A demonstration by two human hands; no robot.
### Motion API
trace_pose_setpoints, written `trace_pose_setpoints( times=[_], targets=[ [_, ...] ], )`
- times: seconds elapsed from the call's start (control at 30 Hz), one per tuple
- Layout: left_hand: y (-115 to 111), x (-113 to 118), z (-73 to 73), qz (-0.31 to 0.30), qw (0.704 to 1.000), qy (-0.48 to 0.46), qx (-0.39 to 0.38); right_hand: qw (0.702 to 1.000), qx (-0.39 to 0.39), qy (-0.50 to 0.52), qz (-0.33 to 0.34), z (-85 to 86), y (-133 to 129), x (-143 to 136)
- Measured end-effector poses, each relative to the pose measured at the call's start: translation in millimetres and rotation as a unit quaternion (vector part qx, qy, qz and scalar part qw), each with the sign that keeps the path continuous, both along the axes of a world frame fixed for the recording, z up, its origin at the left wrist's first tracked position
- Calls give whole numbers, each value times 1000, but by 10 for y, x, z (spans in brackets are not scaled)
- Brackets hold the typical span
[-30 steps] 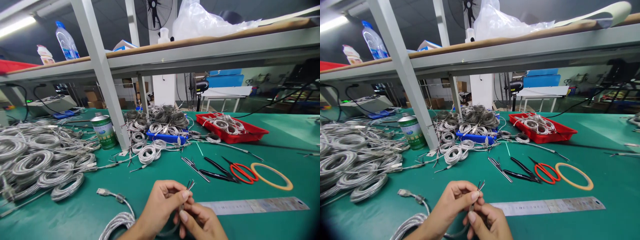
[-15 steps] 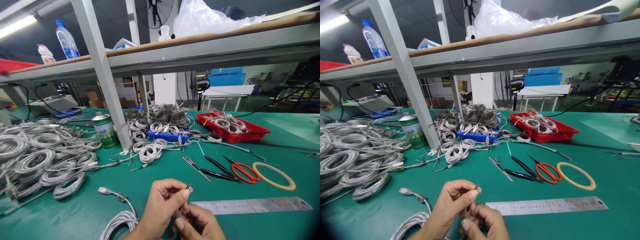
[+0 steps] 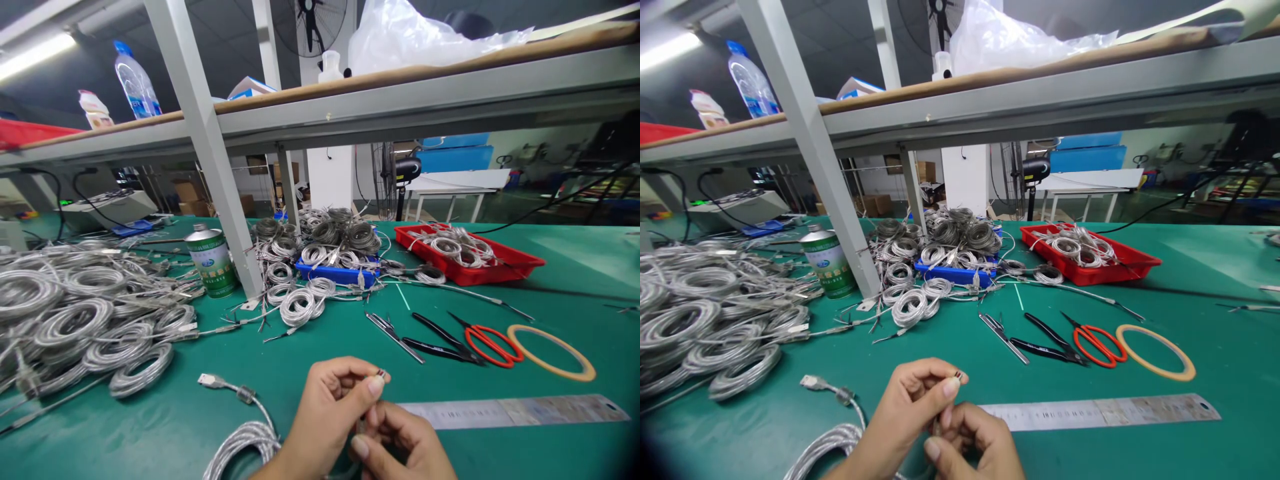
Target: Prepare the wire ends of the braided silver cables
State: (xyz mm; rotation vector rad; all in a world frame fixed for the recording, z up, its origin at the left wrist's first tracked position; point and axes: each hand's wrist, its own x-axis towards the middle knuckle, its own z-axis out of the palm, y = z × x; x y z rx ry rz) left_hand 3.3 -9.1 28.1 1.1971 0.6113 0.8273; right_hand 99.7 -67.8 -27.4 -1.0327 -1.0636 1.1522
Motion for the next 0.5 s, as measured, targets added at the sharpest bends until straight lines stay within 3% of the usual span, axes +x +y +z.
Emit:
trace_pose_setpoints(
  times=[0.23, 0.5],
  targets=[
    [106, 0, -65, -17, 993, 72, 92, 977, 32, -191, -88, 143, 15, 204],
    [109, -6, -101, -18, 992, 117, 55, 951, 36, -275, -134, 171, 1, 261]
  ],
)
